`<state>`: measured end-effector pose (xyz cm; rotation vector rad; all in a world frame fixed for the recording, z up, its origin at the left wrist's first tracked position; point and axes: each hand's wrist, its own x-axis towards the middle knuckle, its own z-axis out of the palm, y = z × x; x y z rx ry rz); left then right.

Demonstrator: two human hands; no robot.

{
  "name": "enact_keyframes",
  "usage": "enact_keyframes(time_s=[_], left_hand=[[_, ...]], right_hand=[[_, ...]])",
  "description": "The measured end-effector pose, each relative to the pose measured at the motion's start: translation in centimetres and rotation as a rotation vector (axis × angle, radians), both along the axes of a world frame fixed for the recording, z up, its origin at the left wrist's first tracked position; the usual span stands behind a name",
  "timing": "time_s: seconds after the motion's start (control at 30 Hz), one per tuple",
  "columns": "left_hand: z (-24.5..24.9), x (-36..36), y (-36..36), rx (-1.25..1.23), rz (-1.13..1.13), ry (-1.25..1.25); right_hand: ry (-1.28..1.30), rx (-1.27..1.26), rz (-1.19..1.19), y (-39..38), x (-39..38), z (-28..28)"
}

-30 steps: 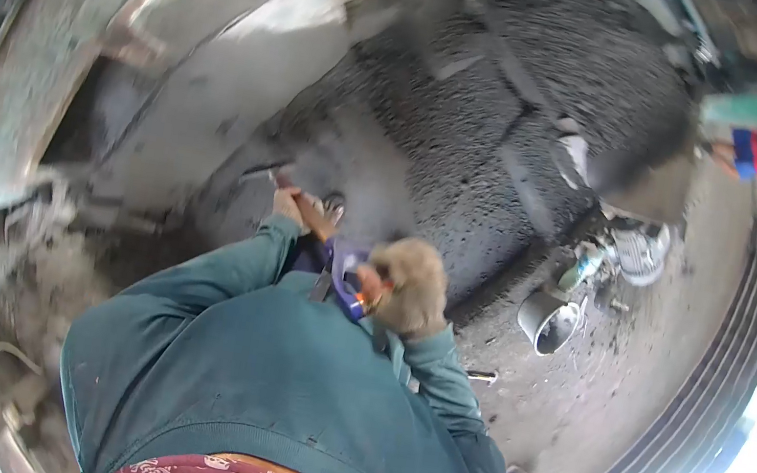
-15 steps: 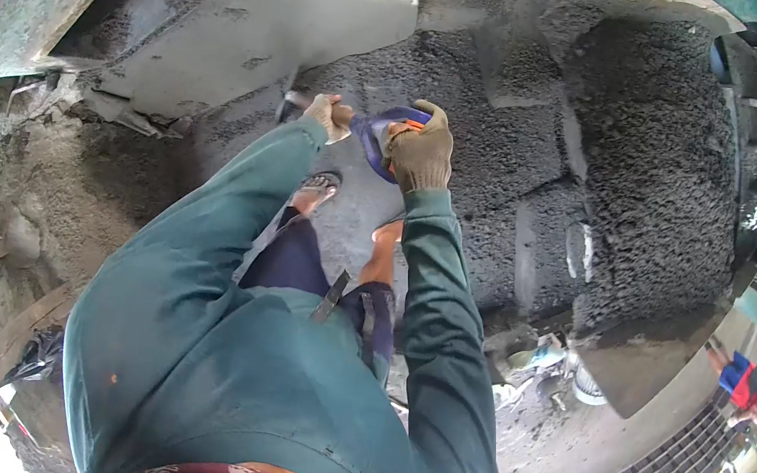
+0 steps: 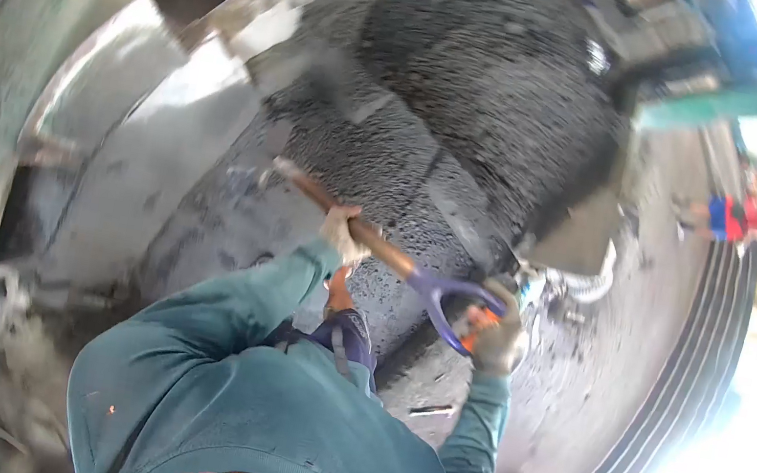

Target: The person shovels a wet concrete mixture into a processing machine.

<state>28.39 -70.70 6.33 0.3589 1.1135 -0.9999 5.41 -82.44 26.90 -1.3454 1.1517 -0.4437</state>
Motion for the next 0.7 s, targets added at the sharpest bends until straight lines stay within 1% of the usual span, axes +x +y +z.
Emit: enact_keyframes(time_s=[0.07, 0.1, 0.13, 0.17, 0.2, 0.23, 0.27, 0.3, 0.33, 0.37, 0.43, 0.47, 0.5, 0.6, 0.63, 0.67, 0.7], left_hand=[[2.2, -2.9, 2.9, -0.071, -0.172, 0.048], [0.0, -3.5, 5.5, -0.271, -0.189, -0.019], [-2.2, -4.2, 7.9, -0.466, -0.198, -0.074], [-1.3, -5.8, 9.5, -0.437, -0.221, -0.032], [0.1, -6.9, 10.8, -0.401, -0.244, 0.006], [3.1, -7.6, 12.3, -0.454, -0.448, -0.026], [6.5, -8.5, 13.7, -0.502, -0.649, -0.048], [8.5, -9.4, 14.7, -0.592, -0.756, -0.116], [10.1, -10.1, 15.1, -0.683, -0.855, -0.183], [11.3, -10.7, 14.8, -0.775, -0.963, -0.260], [12.4, -12.5, 13.1, -0.934, -0.945, -0.380], [13.1, -13.3, 12.0, -1.015, -0.935, -0.439], [14.7, -13.7, 10.8, -0.977, -0.944, -0.486], [15.5, -14.4, 6.3, -0.911, -0.916, -0.369], [15.6, -14.4, 4.9, -0.811, -0.936, -0.294], [16.4, -13.9, 3.8, -0.719, -0.970, -0.321], [16.0, -13.5, 2.8, -0.803, -0.944, -0.289]], right_hand=[[0.285, -0.215, -0.151, 1.0, -12.8, -2.3], [0.423, -0.173, -0.309, 4.5, -15.8, -0.4], [0.501, -0.440, -0.265, 6.5, -23.0, -3.7], [0.624, -0.513, -0.373, 9.6, -28.8, -6.3], [0.584, -0.440, -0.578, 13.7, -32.6, -8.1], [0.698, -0.477, -0.682, 18.6, -34.1, -8.4], [0.613, -0.284, -0.907, 22.9, -38.8, -11.1], [0.607, -0.200, -0.972, 27.3, -40.3, -12.4], [0.600, -0.115, -1.037, 31.7, -41.2, -13.2], [0.484, 0.027, -1.097, 35.7, -41.3, -13.3], [0.149, 0.285, -1.149, 40.5, -38.2, -13.1], [0.051, 0.341, -1.146, 41.7, -36.3, -12.4], [-0.023, 0.380, -1.140, 42.3, -34.6, -11.6], [-0.107, 0.353, -1.149, 42.3, -32.4, -8.1], [-0.114, 0.326, -1.168, 42.1, -32.3, -6.6], [-0.120, 0.299, -1.189, 41.7, -32.1, -5.3], [-0.123, 0.272, -1.208, 41.0, -31.9, -4.2]])
